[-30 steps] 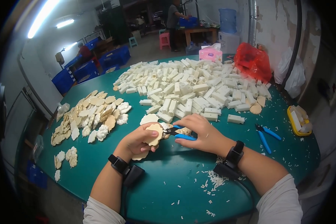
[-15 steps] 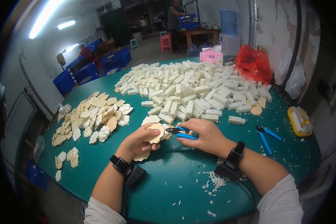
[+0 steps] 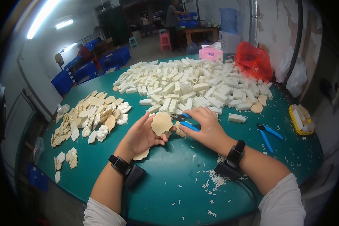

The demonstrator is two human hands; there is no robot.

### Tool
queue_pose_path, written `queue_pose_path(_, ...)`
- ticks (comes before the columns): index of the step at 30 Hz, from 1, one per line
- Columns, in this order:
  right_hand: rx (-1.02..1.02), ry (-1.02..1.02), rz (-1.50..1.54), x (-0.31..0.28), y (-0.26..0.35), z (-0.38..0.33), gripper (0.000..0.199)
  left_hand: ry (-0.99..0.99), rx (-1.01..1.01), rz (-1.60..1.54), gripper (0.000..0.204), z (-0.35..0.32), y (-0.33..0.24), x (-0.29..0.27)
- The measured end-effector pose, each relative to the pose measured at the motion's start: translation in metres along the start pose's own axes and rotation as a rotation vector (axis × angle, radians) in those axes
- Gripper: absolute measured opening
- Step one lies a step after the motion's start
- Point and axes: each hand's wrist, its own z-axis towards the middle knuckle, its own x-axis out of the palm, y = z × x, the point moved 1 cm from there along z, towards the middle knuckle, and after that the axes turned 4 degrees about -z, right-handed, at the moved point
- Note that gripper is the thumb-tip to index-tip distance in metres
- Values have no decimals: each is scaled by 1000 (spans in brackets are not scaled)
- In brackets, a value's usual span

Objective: Trim excess material from molded foam pieces using small hand pliers.

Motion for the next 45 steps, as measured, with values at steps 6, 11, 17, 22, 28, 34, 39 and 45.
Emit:
queue_pose_path(6,-58,30,-93,3,0,0,47,-66,20,15,68,-1,1,4)
queue_pose_path(11,-100,60,-140,2,2,-1,47,6,4,27,66,-2,0,7)
queue_pose_path(17,-42,131,-127,0,4,-2,47,85,-9,-14,65,-4,1,11)
queue_pose_path(22,-92,72,-152,3,2,-3,46,58,8,-101,62,-4,3,9)
queue_pose_path(28,-82,88,-150,1,4,-2,46,28,-22,-92,58,-5,1,9)
queue_pose_path(34,-141,94,-94,0,6,-1,46,31,-38,-133,65,-12,-5,13)
queue_pose_path(39,-145,96,-49,-1,6,0,47,28,-11,-116,77,-12,-3,10)
queue_pose_path(45,-162,61,-46,-2,8,1,48,86,-8,6,84,-10,-1,11)
